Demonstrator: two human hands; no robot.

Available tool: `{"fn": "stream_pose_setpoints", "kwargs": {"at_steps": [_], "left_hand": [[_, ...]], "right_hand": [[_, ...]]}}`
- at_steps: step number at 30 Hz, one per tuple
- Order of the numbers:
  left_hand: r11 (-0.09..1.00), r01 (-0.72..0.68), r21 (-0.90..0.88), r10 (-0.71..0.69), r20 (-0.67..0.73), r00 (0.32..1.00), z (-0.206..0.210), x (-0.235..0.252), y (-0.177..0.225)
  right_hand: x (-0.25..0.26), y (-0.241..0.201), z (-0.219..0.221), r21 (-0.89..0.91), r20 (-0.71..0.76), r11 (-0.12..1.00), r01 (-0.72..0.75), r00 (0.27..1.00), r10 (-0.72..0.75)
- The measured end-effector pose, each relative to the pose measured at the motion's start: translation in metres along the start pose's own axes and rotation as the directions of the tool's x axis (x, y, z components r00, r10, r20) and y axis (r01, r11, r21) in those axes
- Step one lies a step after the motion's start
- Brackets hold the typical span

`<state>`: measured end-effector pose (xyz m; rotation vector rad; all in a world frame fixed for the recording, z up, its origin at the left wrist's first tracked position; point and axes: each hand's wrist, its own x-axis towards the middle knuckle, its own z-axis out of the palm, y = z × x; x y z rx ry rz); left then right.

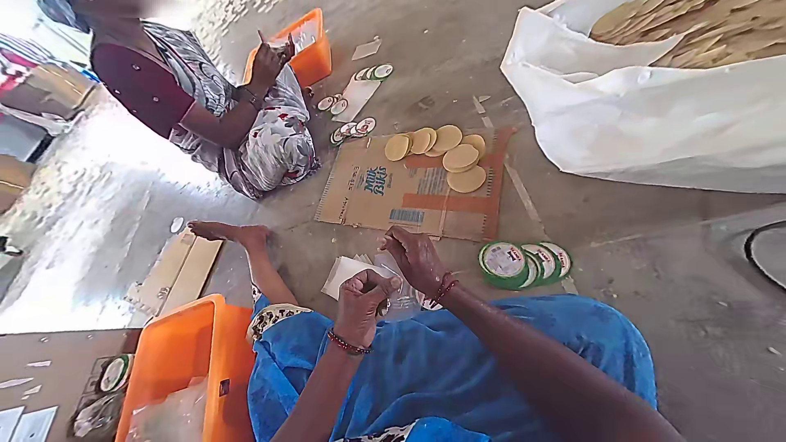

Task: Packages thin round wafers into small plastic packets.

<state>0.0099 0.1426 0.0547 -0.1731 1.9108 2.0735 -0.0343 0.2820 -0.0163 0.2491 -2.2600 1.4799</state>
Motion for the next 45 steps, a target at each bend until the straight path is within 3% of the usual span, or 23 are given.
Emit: {"fn": "stream_pose_setpoints", "kwargs": {"at_steps": [3,6,9,13,16,19,22,24,26,28,30,33,38,41,45], "left_hand": [[1.0,-0.011,-0.005,0.011,-0.049,0.999,0.002,0.002,0.0],[0.945,-0.139,0.296,0.199,-0.182,0.963,-0.002,0.008,-0.001],[0.71,-0.202,0.675,0.437,-0.196,0.878,-0.006,0.014,-0.002],[0.376,-0.326,0.867,0.714,-0.047,0.699,-0.006,0.023,-0.027],[0.289,-0.326,0.9,0.749,-0.001,0.662,-0.004,0.024,-0.04],[0.246,-0.312,0.918,0.754,0.021,0.656,-0.005,0.026,-0.047],[0.331,-0.336,0.882,0.721,-0.007,0.693,-0.008,0.027,-0.047],[0.538,-0.297,0.789,0.585,-0.095,0.805,-0.012,0.025,-0.043],[0.763,-0.162,0.626,0.354,-0.194,0.915,-0.019,0.027,-0.034],[0.867,-0.117,0.485,0.265,-0.249,0.931,-0.027,0.031,-0.031],[0.783,-0.197,0.591,0.391,-0.221,0.894,-0.033,0.032,-0.031],[0.51,-0.275,0.815,0.587,-0.097,0.803,-0.033,0.03,-0.031],[0.378,-0.334,0.863,0.708,-0.038,0.705,-0.032,0.027,-0.035],[0.412,-0.34,0.845,0.717,-0.07,0.693,-0.035,0.023,-0.034],[0.496,-0.34,0.799,0.699,-0.135,0.702,-0.04,0.019,-0.036]], "right_hand": [[-0.001,0.004,0.002,-0.029,-0.091,1.0,-0.001,0.996,-0.001],[-0.001,0.004,-0.003,0.028,-0.103,0.999,0.025,0.994,-0.022],[-0.008,-0.016,-0.005,0.035,-0.054,0.999,0.032,0.998,-0.03],[-0.019,-0.029,0.007,0.022,0.056,0.989,-0.147,0.988,0.146],[-0.016,-0.031,0.004,0.005,0.179,0.949,-0.316,0.934,0.31],[-0.013,-0.033,0.001,-0.051,0.243,0.923,-0.381,0.892,0.381],[-0.008,-0.034,-0.002,-0.129,0.284,0.907,-0.401,0.861,0.421],[-0.007,-0.028,-0.002,-0.137,0.269,0.916,-0.377,0.876,0.401],[-0.006,-0.022,-0.003,-0.131,0.275,0.919,-0.371,0.877,0.393],[-0.006,-0.02,-0.004,-0.124,0.291,0.92,-0.373,0.872,0.393],[-0.005,-0.022,-0.004,-0.111,0.3,0.923,-0.369,0.873,0.385],[-0.006,-0.024,-0.001,-0.093,0.271,0.948,-0.303,0.909,0.317],[-0.024,-0.053,0.005,0.049,0.031,0.998,-0.027,0.999,0.026],[-0.043,-0.077,0.013,0.264,0.104,0.945,-0.194,0.98,0.172],[-0.057,-0.092,0.017,0.421,0.271,0.769,-0.48,0.876,0.398]]}}
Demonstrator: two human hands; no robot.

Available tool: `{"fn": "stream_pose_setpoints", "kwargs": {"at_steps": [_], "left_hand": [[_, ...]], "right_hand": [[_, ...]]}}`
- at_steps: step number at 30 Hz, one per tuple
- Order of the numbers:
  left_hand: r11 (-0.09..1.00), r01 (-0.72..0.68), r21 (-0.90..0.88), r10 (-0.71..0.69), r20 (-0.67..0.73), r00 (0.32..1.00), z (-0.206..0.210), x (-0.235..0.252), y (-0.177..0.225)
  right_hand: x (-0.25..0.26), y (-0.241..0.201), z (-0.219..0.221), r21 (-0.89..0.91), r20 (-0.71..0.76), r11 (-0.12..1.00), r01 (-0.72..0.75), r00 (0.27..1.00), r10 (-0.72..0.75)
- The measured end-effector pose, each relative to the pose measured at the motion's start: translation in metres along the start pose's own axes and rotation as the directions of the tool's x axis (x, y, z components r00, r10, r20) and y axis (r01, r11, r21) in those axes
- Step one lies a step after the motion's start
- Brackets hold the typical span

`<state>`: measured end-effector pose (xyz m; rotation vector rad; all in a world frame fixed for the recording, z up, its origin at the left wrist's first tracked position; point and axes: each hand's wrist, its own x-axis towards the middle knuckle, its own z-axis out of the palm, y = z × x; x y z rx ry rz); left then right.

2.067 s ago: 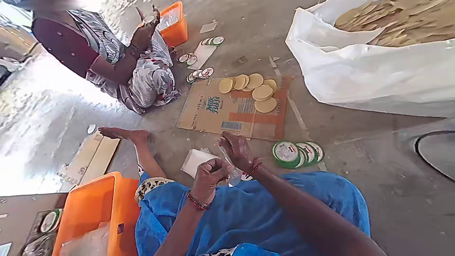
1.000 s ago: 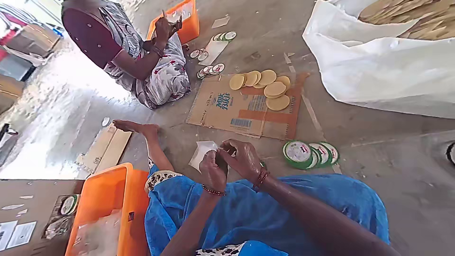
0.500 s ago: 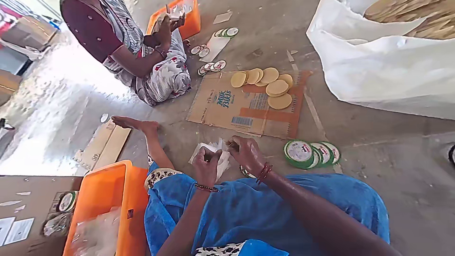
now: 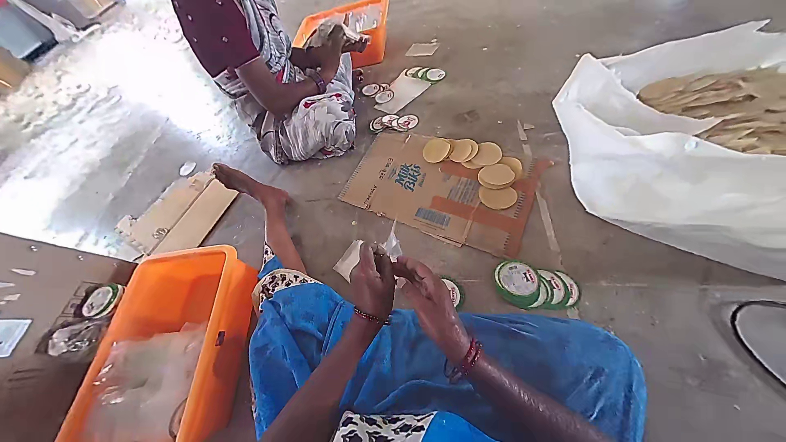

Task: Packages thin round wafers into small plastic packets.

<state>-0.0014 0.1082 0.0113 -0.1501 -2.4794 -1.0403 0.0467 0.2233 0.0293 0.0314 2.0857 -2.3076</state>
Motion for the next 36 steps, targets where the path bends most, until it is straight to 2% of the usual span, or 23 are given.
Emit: {"fn": "stream_pose_setpoints", "kwargs": {"at_steps": [3,9,10,11,12,13,14,15,16,18,19,21,22,25,29,32,34,36], "left_hand": [[0.999,-0.031,0.018,0.031,0.003,1.0,-0.001,-0.008,0.001],[0.994,-0.102,0.042,0.099,0.066,0.993,-0.009,-0.022,0.009],[0.993,-0.108,0.038,0.106,0.059,0.993,-0.009,-0.024,0.01],[0.994,-0.107,0.033,0.106,0.045,0.993,-0.009,-0.025,0.012],[0.995,-0.096,0.013,0.095,0.042,0.995,-0.01,-0.027,0.014],[0.997,-0.077,-0.024,0.078,0.057,0.995,-0.013,-0.028,0.015],[0.996,-0.058,-0.071,0.063,0.079,0.995,-0.016,-0.028,0.015],[0.992,-0.04,-0.116,0.051,0.091,0.995,-0.019,-0.027,0.015],[0.986,0.003,-0.166,0.017,0.118,0.993,-0.023,-0.025,0.015],[0.947,0.132,-0.292,-0.072,0.207,0.976,-0.032,-0.02,0.014],[0.911,0.217,-0.351,-0.124,0.268,0.955,-0.036,-0.016,0.012],[0.838,0.348,-0.419,-0.195,0.366,0.91,-0.045,-0.011,0.006],[0.805,0.399,-0.439,-0.219,0.404,0.888,-0.05,-0.009,0.002],[0.713,0.527,-0.462,-0.235,0.551,0.801,-0.071,0.0,-0.008],[0.593,0.666,-0.453,-0.146,0.753,0.641,-0.097,0.013,-0.024],[0.554,0.7,-0.451,-0.131,0.783,0.608,-0.111,0.018,-0.029],[0.552,0.704,-0.448,-0.139,0.783,0.607,-0.118,0.019,-0.029],[0.596,0.703,-0.389,-0.206,0.772,0.601,-0.12,0.019,-0.025]], "right_hand": [[-0.009,-0.011,0.005,0.104,0.011,0.988,-0.116,0.993,0.115],[-0.008,-0.025,-0.001,0.285,-0.096,0.928,-0.239,0.956,0.275],[-0.007,-0.023,-0.005,0.223,-0.092,0.946,-0.234,0.961,0.259],[-0.007,-0.021,-0.009,0.064,-0.069,0.975,-0.213,0.974,0.217],[-0.008,-0.019,-0.012,-0.171,-0.024,0.972,-0.159,0.987,0.157],[-0.009,-0.018,-0.015,-0.425,0.041,0.901,-0.086,0.993,0.114],[-0.011,-0.02,-0.014,-0.626,0.112,0.779,-0.018,0.987,0.112],[-0.013,-0.023,-0.012,-0.748,0.177,0.662,0.055,0.977,0.118],[-0.014,-0.024,-0.01,-0.799,0.233,0.59,0.119,0.965,0.121],[-0.014,-0.014,-0.013,-0.789,0.314,0.564,0.244,0.949,0.029],[-0.012,-0.005,-0.015,-0.765,0.346,0.554,0.328,0.935,-0.077],[-0.006,0.012,-0.018,-0.72,0.411,0.478,0.503,0.864,-0.29],[-0.003,0.012,-0.018,-0.706,0.459,0.434,0.56,0.828,-0.323],[0.004,0.005,-0.017,-0.665,0.609,0.335,0.668,0.744,-0.274],[0.011,-0.001,-0.01,-0.576,0.733,0.26,0.775,0.63,-0.256],[0.011,-0.014,-0.002,-0.547,0.788,0.214,0.809,0.584,-0.192],[0.012,-0.018,0.001,-0.513,0.795,0.205,0.833,0.552,-0.253],[0.011,-0.021,0.003,-0.507,0.77,0.175,0.844,0.535,-0.349]]}}
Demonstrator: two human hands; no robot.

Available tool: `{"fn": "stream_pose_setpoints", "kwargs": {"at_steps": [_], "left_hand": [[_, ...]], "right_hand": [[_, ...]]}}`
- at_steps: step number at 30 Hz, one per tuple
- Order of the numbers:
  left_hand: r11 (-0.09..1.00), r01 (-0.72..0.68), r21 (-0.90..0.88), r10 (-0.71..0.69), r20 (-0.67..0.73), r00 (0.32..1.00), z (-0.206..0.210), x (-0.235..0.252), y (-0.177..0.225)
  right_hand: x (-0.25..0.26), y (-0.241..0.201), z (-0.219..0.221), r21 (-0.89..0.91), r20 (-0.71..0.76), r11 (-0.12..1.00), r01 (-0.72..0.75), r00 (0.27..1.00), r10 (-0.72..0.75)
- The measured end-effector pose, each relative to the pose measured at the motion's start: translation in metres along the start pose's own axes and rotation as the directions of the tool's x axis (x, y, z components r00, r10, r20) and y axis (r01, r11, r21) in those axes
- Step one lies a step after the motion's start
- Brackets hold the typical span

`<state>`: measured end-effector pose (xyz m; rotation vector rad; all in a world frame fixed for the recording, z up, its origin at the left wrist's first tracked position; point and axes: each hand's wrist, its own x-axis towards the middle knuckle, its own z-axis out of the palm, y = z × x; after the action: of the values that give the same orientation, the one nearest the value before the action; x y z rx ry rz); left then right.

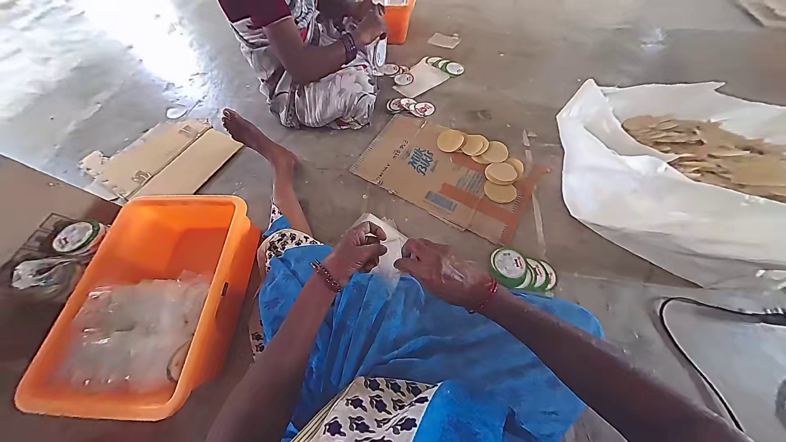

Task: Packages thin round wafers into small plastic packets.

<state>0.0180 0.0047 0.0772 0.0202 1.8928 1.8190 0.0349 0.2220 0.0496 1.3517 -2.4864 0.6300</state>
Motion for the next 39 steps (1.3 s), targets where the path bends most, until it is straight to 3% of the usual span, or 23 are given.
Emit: {"fn": "stream_pose_setpoints", "kwargs": {"at_steps": [4,6,10,12,14,16,18,20,21,23,24,26,29,33,37,39], "left_hand": [[0.953,0.154,0.26,-0.134,-0.096,0.986,0.013,-0.006,0.0],[0.878,0.166,0.45,-0.107,-0.154,0.982,0.018,-0.009,-0.001],[0.746,0.008,0.666,0.218,-0.256,0.942,0.018,-0.011,-0.012],[0.702,-0.1,0.705,0.394,-0.268,0.879,0.022,-0.01,-0.022],[0.648,-0.206,0.733,0.551,-0.264,0.791,0.03,-0.01,-0.034],[0.599,-0.265,0.756,0.643,-0.257,0.721,0.043,-0.009,-0.041],[0.544,-0.281,0.791,0.695,-0.236,0.679,0.056,-0.01,-0.045],[0.491,-0.297,0.819,0.745,-0.218,0.631,0.066,-0.008,-0.05],[0.467,-0.305,0.83,0.762,-0.203,0.614,0.07,-0.006,-0.051],[0.435,-0.332,0.837,0.776,-0.162,0.61,0.078,-0.004,-0.054],[0.43,-0.351,0.832,0.774,-0.14,0.617,0.082,-0.004,-0.056],[0.433,-0.374,0.82,0.767,-0.117,0.631,0.09,-0.003,-0.061],[0.451,-0.352,0.82,0.753,-0.139,0.643,0.098,-0.004,-0.063],[0.468,-0.334,0.818,0.727,-0.142,0.672,0.099,-0.013,-0.066],[0.428,-0.462,0.777,0.799,-0.087,0.594,0.102,-0.031,-0.075],[0.398,-0.475,0.785,0.823,-0.077,0.562,0.096,-0.038,-0.075]], "right_hand": [[0.003,-0.011,0.003,-0.067,-0.013,0.997,-0.023,1.0,0.023],[0.001,-0.014,0.009,-0.056,0.015,0.998,-0.029,0.999,0.03],[-0.007,-0.018,0.013,-0.057,0.047,0.997,-0.056,0.997,0.059],[-0.008,-0.028,0.011,-0.048,0.044,0.976,-0.211,0.976,0.213],[-0.004,-0.047,0.002,0.083,0.06,0.882,-0.464,0.885,0.461],[0.001,-0.059,-0.01,0.36,0.14,0.67,-0.649,0.748,0.649],[0.006,-0.062,-0.017,0.667,0.282,0.287,-0.687,0.59,0.756],[0.011,-0.062,-0.025,0.813,0.432,-0.143,-0.564,0.419,0.799],[0.012,-0.06,-0.03,0.822,0.485,-0.291,-0.49,0.334,0.808],[0.011,-0.053,-0.035,0.821,0.537,-0.444,-0.36,0.223,0.813],[0.009,-0.05,-0.036,0.823,0.55,-0.486,-0.293,0.205,0.809],[0.007,-0.047,-0.035,0.827,0.562,-0.539,-0.158,0.205,0.801],[0.007,-0.051,-0.026,0.837,0.544,-0.542,-0.081,0.235,0.805],[-0.001,-0.054,0.005,0.857,0.49,-0.514,-0.038,0.368,0.79],[0.005,-0.054,0.024,0.873,0.444,-0.488,-0.009,0.429,0.787],[0.01,-0.056,0.031,0.896,0.378,-0.445,0.002,0.521,0.765]]}}
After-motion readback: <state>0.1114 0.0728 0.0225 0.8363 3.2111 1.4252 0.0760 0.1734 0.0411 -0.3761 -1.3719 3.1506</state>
